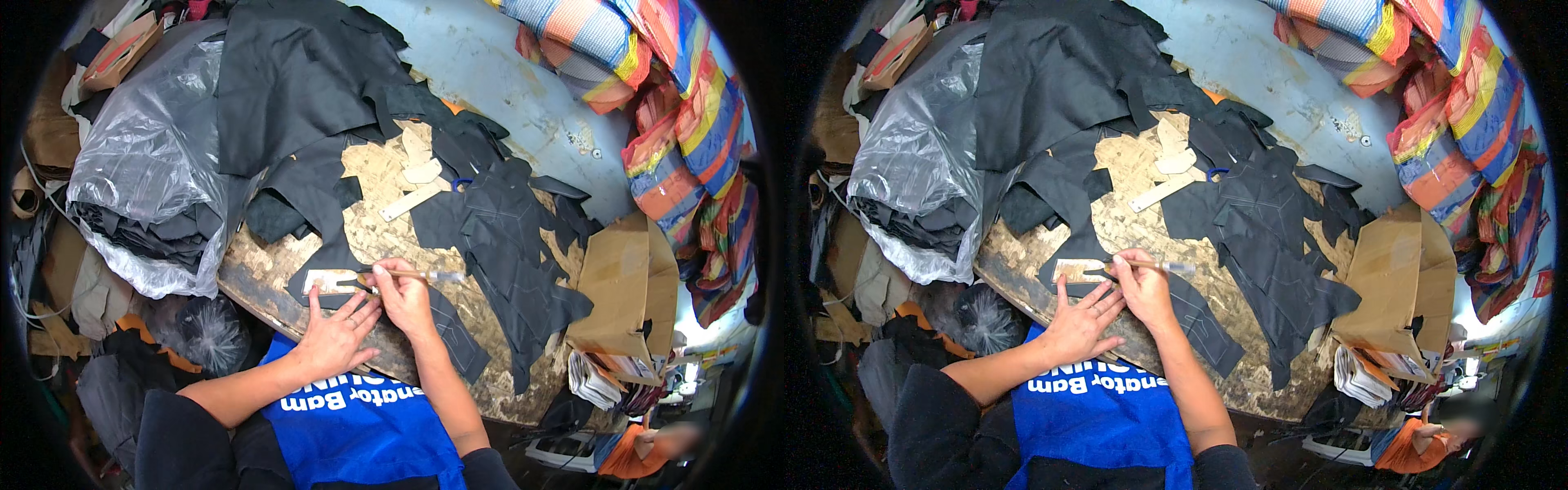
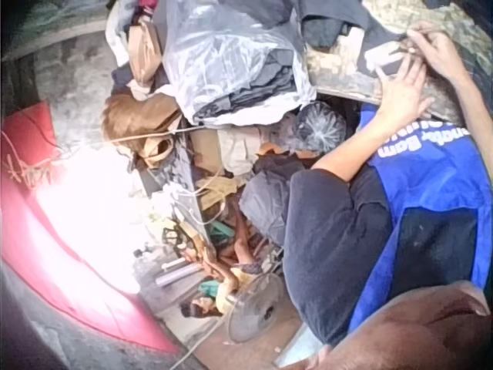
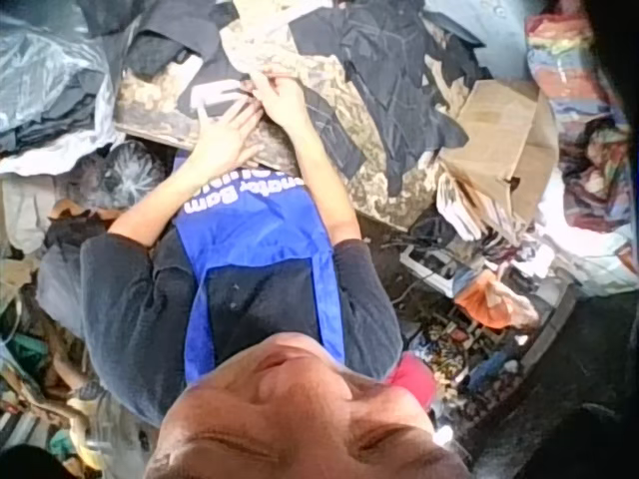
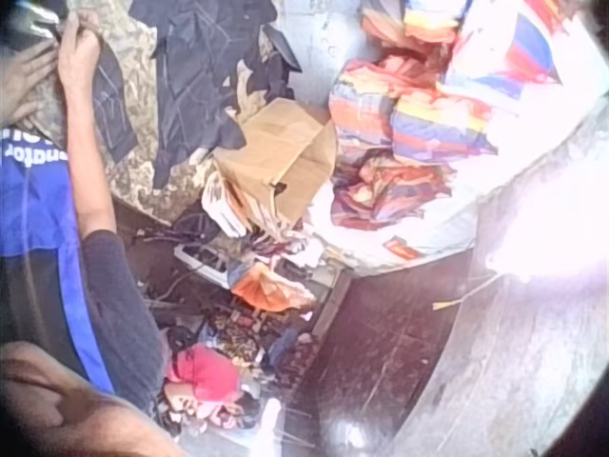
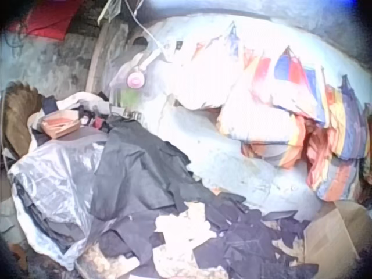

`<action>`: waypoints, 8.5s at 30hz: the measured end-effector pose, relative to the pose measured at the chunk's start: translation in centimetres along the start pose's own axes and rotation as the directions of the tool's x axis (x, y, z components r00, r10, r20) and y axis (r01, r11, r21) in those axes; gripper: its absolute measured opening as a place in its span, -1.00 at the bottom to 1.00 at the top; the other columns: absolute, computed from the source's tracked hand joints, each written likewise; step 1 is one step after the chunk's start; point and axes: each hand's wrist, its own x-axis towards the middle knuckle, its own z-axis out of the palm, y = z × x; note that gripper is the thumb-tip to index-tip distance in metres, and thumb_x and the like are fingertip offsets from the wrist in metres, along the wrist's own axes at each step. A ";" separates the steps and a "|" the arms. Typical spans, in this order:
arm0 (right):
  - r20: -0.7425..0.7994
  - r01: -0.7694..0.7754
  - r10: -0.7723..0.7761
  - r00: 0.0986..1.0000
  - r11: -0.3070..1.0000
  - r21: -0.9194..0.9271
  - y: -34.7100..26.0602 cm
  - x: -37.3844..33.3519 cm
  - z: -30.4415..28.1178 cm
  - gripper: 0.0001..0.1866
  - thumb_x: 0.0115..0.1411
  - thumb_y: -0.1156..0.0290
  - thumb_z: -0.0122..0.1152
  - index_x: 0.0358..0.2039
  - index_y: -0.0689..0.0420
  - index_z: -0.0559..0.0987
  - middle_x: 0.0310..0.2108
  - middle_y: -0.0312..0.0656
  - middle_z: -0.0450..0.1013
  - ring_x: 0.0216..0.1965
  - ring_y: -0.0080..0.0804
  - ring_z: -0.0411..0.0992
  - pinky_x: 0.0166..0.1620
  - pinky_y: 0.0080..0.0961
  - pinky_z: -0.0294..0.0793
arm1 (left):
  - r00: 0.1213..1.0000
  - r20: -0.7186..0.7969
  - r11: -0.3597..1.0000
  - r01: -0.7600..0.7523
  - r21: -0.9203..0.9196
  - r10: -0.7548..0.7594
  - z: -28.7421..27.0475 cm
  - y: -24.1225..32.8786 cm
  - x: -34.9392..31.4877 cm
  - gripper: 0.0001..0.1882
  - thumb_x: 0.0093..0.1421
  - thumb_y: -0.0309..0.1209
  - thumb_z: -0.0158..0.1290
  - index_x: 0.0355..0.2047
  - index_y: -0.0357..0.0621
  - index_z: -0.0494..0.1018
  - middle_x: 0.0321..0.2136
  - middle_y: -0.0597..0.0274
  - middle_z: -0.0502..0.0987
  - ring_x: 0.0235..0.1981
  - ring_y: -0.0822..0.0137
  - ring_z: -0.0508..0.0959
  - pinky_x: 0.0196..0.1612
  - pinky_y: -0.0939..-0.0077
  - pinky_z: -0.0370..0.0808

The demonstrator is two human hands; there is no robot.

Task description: The person lays out black fabric on a worktable, places a cardboard pattern on top, and traces the outline with a white marker. They then use scissors to cut along the traced lines, producing a shaped fabric piece.

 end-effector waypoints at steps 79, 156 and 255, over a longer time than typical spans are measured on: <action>-0.358 0.156 -0.155 0.921 0.987 -0.024 3.9 -4.4 -2.5 -0.86 0.27 0.48 0.00 -0.35 0.30 0.46 -0.49 -0.23 0.48 -0.41 -0.55 0.47 -0.30 -0.66 0.45 | 0.993 0.104 0.999 0.049 0.021 -0.050 -0.8 0.2 -1.3 -0.10 -0.02 0.16 0.09 0.19 -0.17 0.18 0.22 0.15 0.20 0.30 0.16 0.08 0.11 -0.57 -0.33; 0.103 0.267 -0.251 0.963 0.813 -0.517 -1.0 0.2 0.5 -0.88 0.14 0.43 0.12 -0.43 0.22 0.50 -0.53 -0.02 0.47 -0.46 -0.12 0.48 -0.38 -0.35 0.44 | 0.997 0.065 0.999 0.052 -0.013 -0.052 0.0 0.1 0.2 -0.18 0.03 0.15 0.04 0.17 -0.16 0.25 0.21 0.24 0.22 0.28 0.27 0.10 0.07 -0.61 -0.30; -0.583 0.129 -0.398 0.708 0.885 -0.447 5.2 -14.7 -12.5 -0.91 0.10 0.56 0.18 -0.49 0.27 0.46 -0.45 -0.10 0.50 -0.44 -0.39 0.47 -0.34 -0.52 0.44 | 0.837 -0.112 0.802 0.546 0.241 -0.536 -1.1 -2.7 -2.6 -0.06 -0.06 0.13 0.10 0.25 -0.08 0.08 0.31 0.18 -0.02 0.35 0.14 -0.13 0.10 -0.51 -0.29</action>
